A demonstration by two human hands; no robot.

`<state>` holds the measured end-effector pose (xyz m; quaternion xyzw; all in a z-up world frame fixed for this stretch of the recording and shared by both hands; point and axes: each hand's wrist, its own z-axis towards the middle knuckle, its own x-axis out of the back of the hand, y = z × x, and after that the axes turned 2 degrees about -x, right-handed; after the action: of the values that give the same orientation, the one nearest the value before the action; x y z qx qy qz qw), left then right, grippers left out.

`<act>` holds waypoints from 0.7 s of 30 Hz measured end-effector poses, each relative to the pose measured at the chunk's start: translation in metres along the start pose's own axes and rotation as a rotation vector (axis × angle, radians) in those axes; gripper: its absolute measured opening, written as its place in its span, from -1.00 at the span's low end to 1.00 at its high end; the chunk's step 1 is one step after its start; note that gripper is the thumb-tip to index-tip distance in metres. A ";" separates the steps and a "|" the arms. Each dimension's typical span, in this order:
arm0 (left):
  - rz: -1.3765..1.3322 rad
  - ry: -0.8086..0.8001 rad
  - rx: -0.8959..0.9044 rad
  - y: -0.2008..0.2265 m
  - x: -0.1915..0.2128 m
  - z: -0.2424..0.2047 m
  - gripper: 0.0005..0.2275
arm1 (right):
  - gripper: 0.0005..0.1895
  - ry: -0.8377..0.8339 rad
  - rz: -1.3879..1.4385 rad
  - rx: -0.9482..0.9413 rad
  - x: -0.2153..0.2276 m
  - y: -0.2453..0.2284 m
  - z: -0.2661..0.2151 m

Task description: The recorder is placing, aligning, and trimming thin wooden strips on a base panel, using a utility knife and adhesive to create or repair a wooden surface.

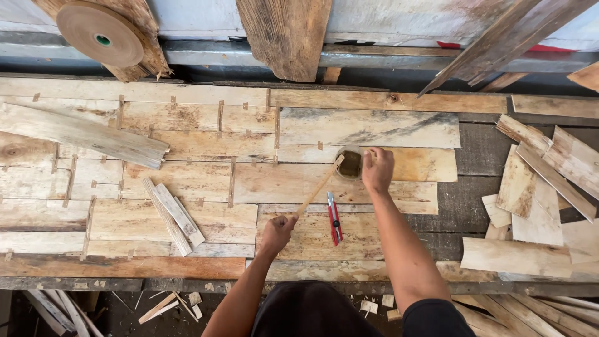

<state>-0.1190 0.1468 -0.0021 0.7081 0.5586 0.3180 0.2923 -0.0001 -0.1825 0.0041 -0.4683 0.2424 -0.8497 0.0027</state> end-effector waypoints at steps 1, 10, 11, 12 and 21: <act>-0.001 -0.002 0.000 -0.003 -0.001 -0.002 -0.53 | -0.71 0.000 -0.002 0.000 0.000 -0.006 0.000; 0.022 0.031 0.005 -0.008 -0.012 -0.004 -0.52 | -0.76 -0.582 0.317 -0.308 -0.031 -0.026 0.000; 0.056 0.044 -0.020 -0.009 -0.011 -0.005 -0.52 | -0.78 -0.589 0.298 -0.289 -0.035 -0.021 -0.002; 0.088 0.057 -0.047 -0.009 -0.011 -0.007 -0.52 | -0.79 -0.596 0.279 -0.268 -0.040 -0.017 -0.004; 0.048 -0.048 -0.120 -0.029 0.019 -0.052 -0.69 | -0.82 -0.555 0.341 -0.179 -0.012 -0.057 -0.029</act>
<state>-0.1735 0.1748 0.0104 0.7099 0.5143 0.3406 0.3399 -0.0040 -0.1173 0.0047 -0.6328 0.3810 -0.6524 0.1697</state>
